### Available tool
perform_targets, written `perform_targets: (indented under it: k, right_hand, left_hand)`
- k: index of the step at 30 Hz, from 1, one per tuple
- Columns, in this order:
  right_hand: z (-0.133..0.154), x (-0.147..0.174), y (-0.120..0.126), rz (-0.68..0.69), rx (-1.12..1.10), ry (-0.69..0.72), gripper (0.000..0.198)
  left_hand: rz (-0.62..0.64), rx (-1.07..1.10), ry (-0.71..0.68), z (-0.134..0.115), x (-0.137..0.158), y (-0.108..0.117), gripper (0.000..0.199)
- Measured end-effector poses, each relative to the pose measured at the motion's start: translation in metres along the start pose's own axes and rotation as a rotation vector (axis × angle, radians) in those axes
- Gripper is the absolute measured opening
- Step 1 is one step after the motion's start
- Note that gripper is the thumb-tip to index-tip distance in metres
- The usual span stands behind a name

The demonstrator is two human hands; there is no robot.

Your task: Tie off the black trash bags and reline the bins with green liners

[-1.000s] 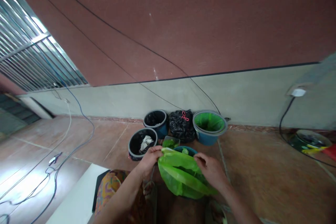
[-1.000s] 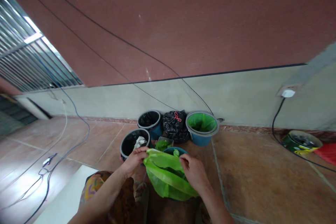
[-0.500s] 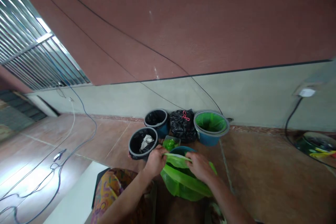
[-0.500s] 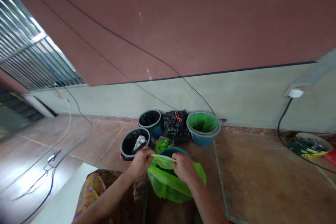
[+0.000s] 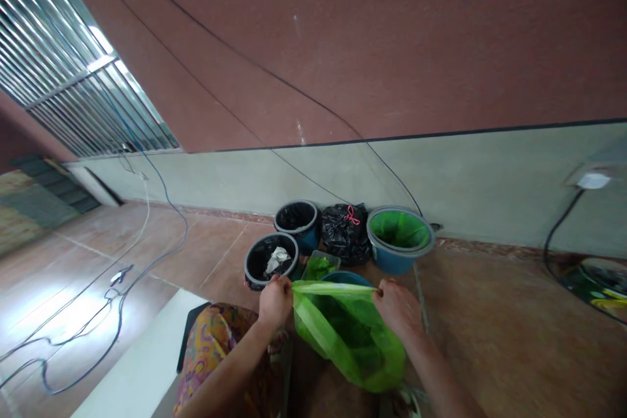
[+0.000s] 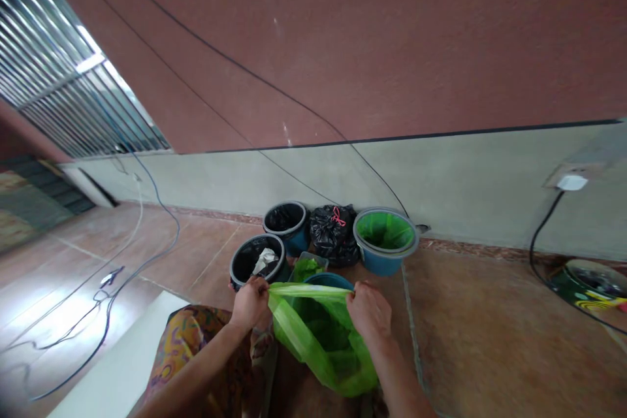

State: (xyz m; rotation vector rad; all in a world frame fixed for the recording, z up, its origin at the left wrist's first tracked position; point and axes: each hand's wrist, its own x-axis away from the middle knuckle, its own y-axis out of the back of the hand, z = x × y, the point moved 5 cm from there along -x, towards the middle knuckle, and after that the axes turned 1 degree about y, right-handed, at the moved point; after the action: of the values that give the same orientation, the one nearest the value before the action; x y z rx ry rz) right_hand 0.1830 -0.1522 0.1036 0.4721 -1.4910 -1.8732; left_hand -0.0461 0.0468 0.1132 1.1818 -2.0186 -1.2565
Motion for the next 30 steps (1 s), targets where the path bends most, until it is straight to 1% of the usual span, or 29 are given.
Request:
perform_targets:
  k: [2, 5, 6, 7, 8, 9, 11, 13, 15, 17, 21, 26, 28, 30]
  right_hand:
    - [-0.001, -0.002, -0.004, 0.023, 0.003, 0.004, 0.027]
    - [-0.007, -0.006, -0.009, 0.036, 0.009, -0.017, 0.026]
    - [-0.01, -0.008, -0.01, 0.033, 0.008, -0.026, 0.026]
    - [-0.012, -0.009, -0.01, 0.027, 0.005, -0.036, 0.025]
    - [-0.014, -0.009, -0.01, 0.022, -0.002, -0.042, 0.023]
    - [-0.016, -0.01, -0.01, 0.019, -0.011, -0.049, 0.022]
    - [-0.019, -0.011, -0.009, 0.013, -0.028, -0.072, 0.02]
    - [-0.022, -0.012, -0.009, 0.01, -0.038, -0.095, 0.018]
    - [-0.026, -0.013, -0.01, 0.006, -0.041, -0.112, 0.018]
    - [-0.031, -0.015, -0.011, -0.001, -0.043, -0.123, 0.018]
    - [-0.047, -0.017, -0.01, -0.027, -0.055, -0.187, 0.023]
    - [-0.07, -0.014, -0.005, -0.019, -0.071, -0.301, 0.028]
    - [-0.074, -0.013, -0.005, -0.002, -0.055, -0.302, 0.032]
    - [-0.078, -0.013, -0.01, 0.033, -0.033, -0.276, 0.035]
  left_hand:
    - [0.022, 0.23, 0.069, 0.005, -0.003, -0.005, 0.018]
    - [0.13, 0.607, 0.217, 0.011, -0.004, -0.019, 0.015]
    - [0.147, 0.683, 0.247, 0.012, -0.003, -0.022, 0.014]
    - [0.154, 0.712, 0.247, 0.012, -0.003, -0.023, 0.014]
    - [0.151, 0.687, 0.214, 0.012, -0.003, -0.022, 0.015]
    - [0.133, 0.61, 0.159, 0.011, -0.003, -0.02, 0.016]
    - [0.064, 0.357, 0.022, 0.007, -0.003, -0.011, 0.019]
    - [-0.004, 0.1, -0.062, 0.004, -0.002, -0.004, 0.021]
    - [-0.026, -0.075, -0.059, 0.004, 0.0, 0.0, 0.021]
    - [-0.004, -0.184, -0.029, 0.007, 0.0, 0.0, 0.019]
    - [0.01, -0.303, 0.047, 0.024, -0.003, 0.001, 0.021]
    - [0.001, -0.291, 0.189, 0.055, -0.008, 0.007, 0.023]
    - [-0.009, -0.276, 0.199, 0.059, -0.009, 0.009, 0.023]
    - [-0.02, -0.26, 0.204, 0.057, -0.01, 0.012, 0.025]
